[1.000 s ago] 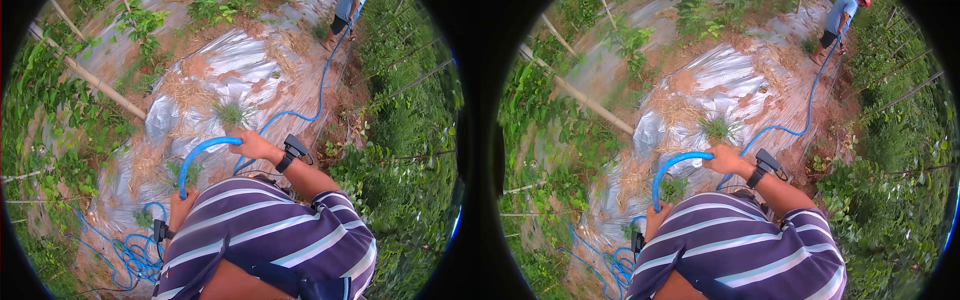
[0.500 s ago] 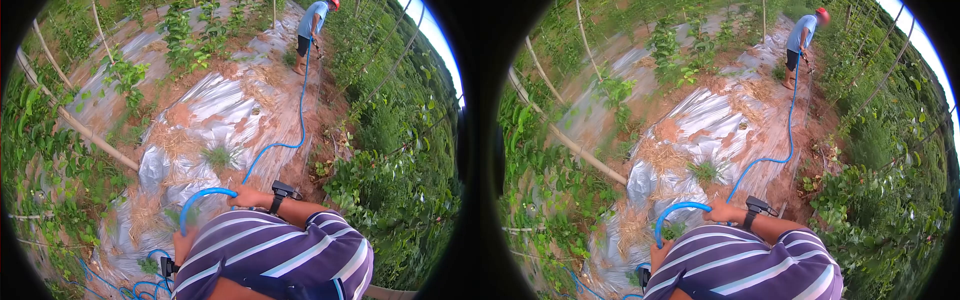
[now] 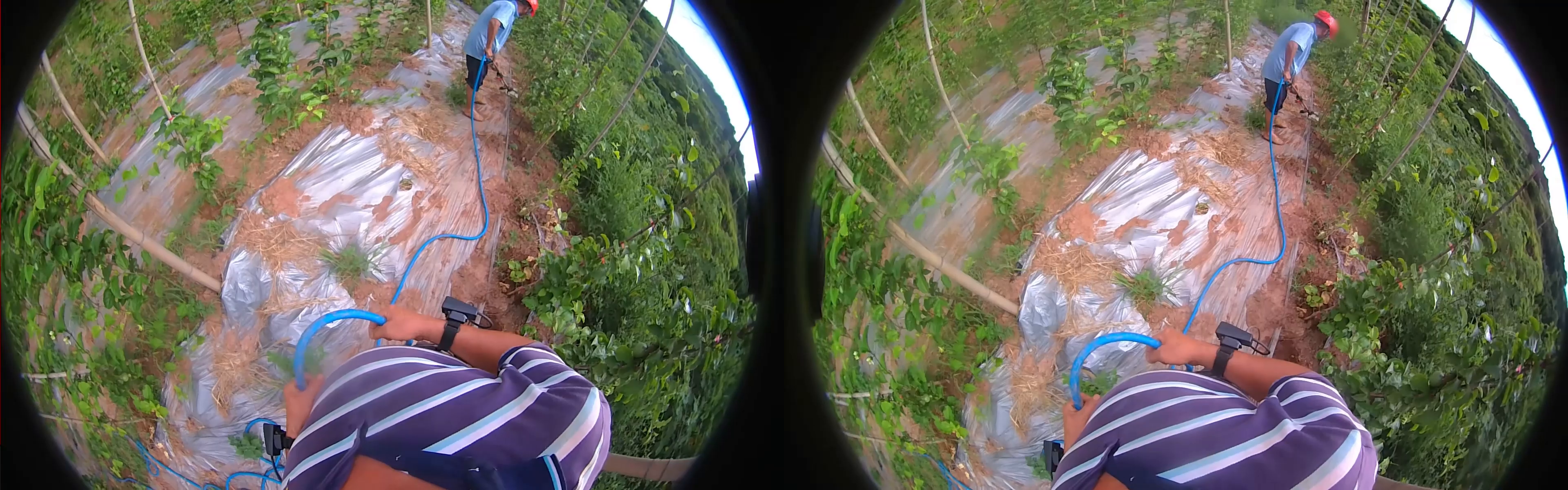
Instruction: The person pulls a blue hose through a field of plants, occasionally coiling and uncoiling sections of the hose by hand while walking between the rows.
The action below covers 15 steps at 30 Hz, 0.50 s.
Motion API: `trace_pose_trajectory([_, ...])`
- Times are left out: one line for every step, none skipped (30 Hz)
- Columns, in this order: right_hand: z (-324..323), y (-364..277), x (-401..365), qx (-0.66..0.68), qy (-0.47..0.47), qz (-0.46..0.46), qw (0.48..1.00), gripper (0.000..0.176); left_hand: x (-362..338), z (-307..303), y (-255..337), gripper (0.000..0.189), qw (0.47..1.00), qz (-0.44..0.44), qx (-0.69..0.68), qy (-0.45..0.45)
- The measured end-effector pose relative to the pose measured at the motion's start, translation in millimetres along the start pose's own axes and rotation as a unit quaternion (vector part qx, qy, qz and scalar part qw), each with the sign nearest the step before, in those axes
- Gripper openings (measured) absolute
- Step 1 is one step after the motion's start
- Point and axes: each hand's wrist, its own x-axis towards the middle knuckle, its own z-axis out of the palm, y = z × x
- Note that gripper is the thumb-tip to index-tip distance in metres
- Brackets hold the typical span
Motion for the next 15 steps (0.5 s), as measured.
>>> trace_pose_trajectory([0,2,1,-0.001,0.000,0.006,1.000,0.018,0,0,0,0.023,1.000,0.003,0.007,0.003])
trace_pose_trajectory([1,3,2,-0.001,0.000,0.013,1.000,0.018,0,-1,0,0.022,1.000,0.006,0.014,0.006])
trace_pose_trajectory([1,1,2,0.000,-0.001,0.013,1.000,0.018,1,-2,-2,0.022,1.000,0.005,0.015,0.007])
trace_pose_trajectory([1,-2,0,-0.001,0.002,0.005,1.000,0.018,2,-3,-5,0.022,1.000,0.016,0.020,0.004])
trace_pose_trajectory([1,-4,-1,-0.003,0.007,-0.003,1.000,0.018,2,-3,-7,0.022,0.999,0.027,0.025,0.001])
trace_pose_trajectory([2,-3,0,-0.003,0.005,-0.004,1.000,0.018,1,-3,-6,0.022,0.999,0.026,0.026,0.002])
trace_pose_trajectory([3,-1,1,-0.003,0.002,0.004,1.000,0.018,-1,-2,-3,0.022,1.000,0.025,0.019,0.004])
trace_pose_trajectory([3,0,2,-0.003,-0.001,0.012,1.000,0.018,-2,0,-1,0.022,1.000,0.024,0.012,0.006])
trace_pose_trajectory([3,0,2,-0.003,-0.003,0.012,1.000,0.018,-2,0,-1,0.022,1.000,0.022,0.011,0.008])
trace_pose_trajectory([3,-1,1,-0.004,-0.003,0.013,1.000,0.018,-4,1,-1,0.022,1.000,0.018,0.011,0.015])
trace_pose_trajectory([2,-1,1,-0.005,-0.004,0.014,1.000,0.017,-5,1,-1,0.023,1.000,0.013,0.011,0.021])
trace_pose_trajectory([3,1,2,-0.006,-0.006,0.015,1.000,0.017,-6,2,-1,0.023,1.000,0.011,0.010,0.022])
trace_pose_trajectory([3,5,5,-0.006,-0.005,0.007,1.000,0.017,-6,2,0,0.023,1.000,0.010,0.020,0.022])
trace_pose_trajectory([3,7,7,-0.006,-0.004,0.000,1.000,0.017,-7,1,0,0.023,0.999,0.008,0.031,0.021])
trace_pose_trajectory([3,9,8,-0.005,-0.006,0.000,1.000,0.017,-7,1,-2,0.023,0.999,0.007,0.031,0.023])
